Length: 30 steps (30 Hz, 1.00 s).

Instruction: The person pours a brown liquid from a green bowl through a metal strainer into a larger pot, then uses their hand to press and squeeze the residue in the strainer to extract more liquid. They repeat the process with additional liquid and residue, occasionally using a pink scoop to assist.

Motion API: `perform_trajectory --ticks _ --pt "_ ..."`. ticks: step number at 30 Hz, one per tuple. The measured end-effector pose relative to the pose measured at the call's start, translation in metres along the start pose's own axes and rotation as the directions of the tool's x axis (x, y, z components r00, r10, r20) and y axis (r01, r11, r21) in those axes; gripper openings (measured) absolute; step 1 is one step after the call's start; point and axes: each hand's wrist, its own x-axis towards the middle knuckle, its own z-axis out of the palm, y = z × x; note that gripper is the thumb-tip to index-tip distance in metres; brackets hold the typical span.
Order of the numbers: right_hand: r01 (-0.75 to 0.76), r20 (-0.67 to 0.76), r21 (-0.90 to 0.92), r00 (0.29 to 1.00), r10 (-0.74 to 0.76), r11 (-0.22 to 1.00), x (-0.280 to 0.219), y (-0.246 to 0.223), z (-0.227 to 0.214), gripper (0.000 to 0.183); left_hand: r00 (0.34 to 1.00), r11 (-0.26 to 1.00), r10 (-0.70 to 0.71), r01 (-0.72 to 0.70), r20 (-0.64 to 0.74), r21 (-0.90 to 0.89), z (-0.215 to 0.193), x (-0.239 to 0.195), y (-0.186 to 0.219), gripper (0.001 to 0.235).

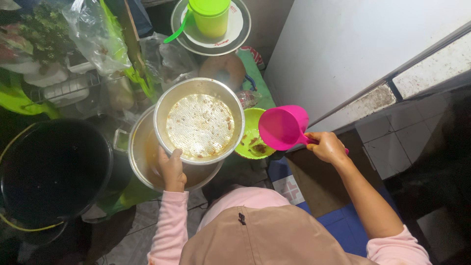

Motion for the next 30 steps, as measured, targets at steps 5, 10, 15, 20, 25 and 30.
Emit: perform_trajectory --ticks 5,10,15,20,25,30 --pt "-0.002 -0.001 0.003 1.000 0.002 1.000 -0.003 0.004 -0.001 0.047 1.000 1.000 0.019 -0.019 0.010 0.005 0.000 -0.002 0.001 0.061" --pt "-0.019 -0.005 -0.036 1.000 0.019 0.999 -0.006 0.000 -0.003 0.047 1.000 1.000 0.020 -0.019 0.013 -0.005 0.002 -0.003 0.004 0.062" --pt "-0.063 -0.002 -0.069 0.998 0.063 0.996 -0.010 -0.007 -0.009 0.046 1.000 1.000 0.007 -0.007 0.001 0.018 0.005 -0.005 0.008 0.061" --pt "-0.048 -0.006 -0.083 0.999 0.047 0.995 -0.010 -0.011 -0.013 0.045 1.000 0.999 -0.008 0.009 -0.007 0.032 0.008 -0.007 0.010 0.060" --pt "-0.077 -0.007 -0.110 0.997 0.077 0.991 -0.010 -0.012 -0.016 0.045 1.000 1.000 0.000 0.000 -0.003 0.004 0.007 -0.008 0.009 0.060" --pt "-0.066 -0.022 -0.124 0.998 0.064 0.990 -0.009 -0.010 -0.018 0.045 1.000 1.000 0.011 -0.011 -0.009 0.021 0.008 -0.007 0.006 0.058"
